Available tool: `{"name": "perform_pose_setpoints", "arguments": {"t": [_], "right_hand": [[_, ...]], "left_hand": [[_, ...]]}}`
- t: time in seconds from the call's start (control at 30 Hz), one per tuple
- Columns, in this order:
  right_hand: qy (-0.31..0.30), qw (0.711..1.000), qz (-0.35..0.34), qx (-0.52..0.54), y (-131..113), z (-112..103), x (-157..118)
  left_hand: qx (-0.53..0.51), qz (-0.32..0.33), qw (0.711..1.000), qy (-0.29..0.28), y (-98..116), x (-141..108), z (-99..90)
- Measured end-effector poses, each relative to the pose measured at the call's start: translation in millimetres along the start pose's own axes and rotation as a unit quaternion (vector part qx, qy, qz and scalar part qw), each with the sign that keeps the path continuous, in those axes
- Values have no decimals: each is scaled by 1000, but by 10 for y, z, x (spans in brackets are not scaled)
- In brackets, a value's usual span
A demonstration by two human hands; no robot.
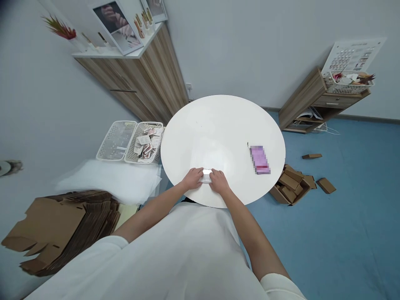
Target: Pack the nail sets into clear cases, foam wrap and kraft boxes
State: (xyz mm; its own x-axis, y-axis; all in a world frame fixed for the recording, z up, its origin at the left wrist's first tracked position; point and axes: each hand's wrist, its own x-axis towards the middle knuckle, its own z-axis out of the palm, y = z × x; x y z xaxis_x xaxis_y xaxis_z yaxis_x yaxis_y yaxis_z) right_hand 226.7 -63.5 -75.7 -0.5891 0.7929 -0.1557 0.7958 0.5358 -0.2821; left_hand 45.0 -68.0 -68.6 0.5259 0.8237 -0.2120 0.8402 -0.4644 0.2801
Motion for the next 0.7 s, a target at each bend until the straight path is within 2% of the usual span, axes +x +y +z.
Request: {"name": "perform_pose_setpoints", "arguments": {"t": [0.3, 0.37, 0.57, 0.7], "right_hand": [[-24, 995, -42, 85, -156, -13, -493], [-27, 994, -36, 104, -134, -35, -493], [-4, 990, -1, 140, -10, -168, -296], [-24, 985, 39, 167, 37, -218, -185]], "left_hand": [[-58, 42, 996, -43, 199, -421, 27], [-59, 25, 997, -38, 224, -428, 4], [-25, -18, 999, 40, 224, -296, -162], [-34, -74, 997, 1, 202, -215, -191]]}}
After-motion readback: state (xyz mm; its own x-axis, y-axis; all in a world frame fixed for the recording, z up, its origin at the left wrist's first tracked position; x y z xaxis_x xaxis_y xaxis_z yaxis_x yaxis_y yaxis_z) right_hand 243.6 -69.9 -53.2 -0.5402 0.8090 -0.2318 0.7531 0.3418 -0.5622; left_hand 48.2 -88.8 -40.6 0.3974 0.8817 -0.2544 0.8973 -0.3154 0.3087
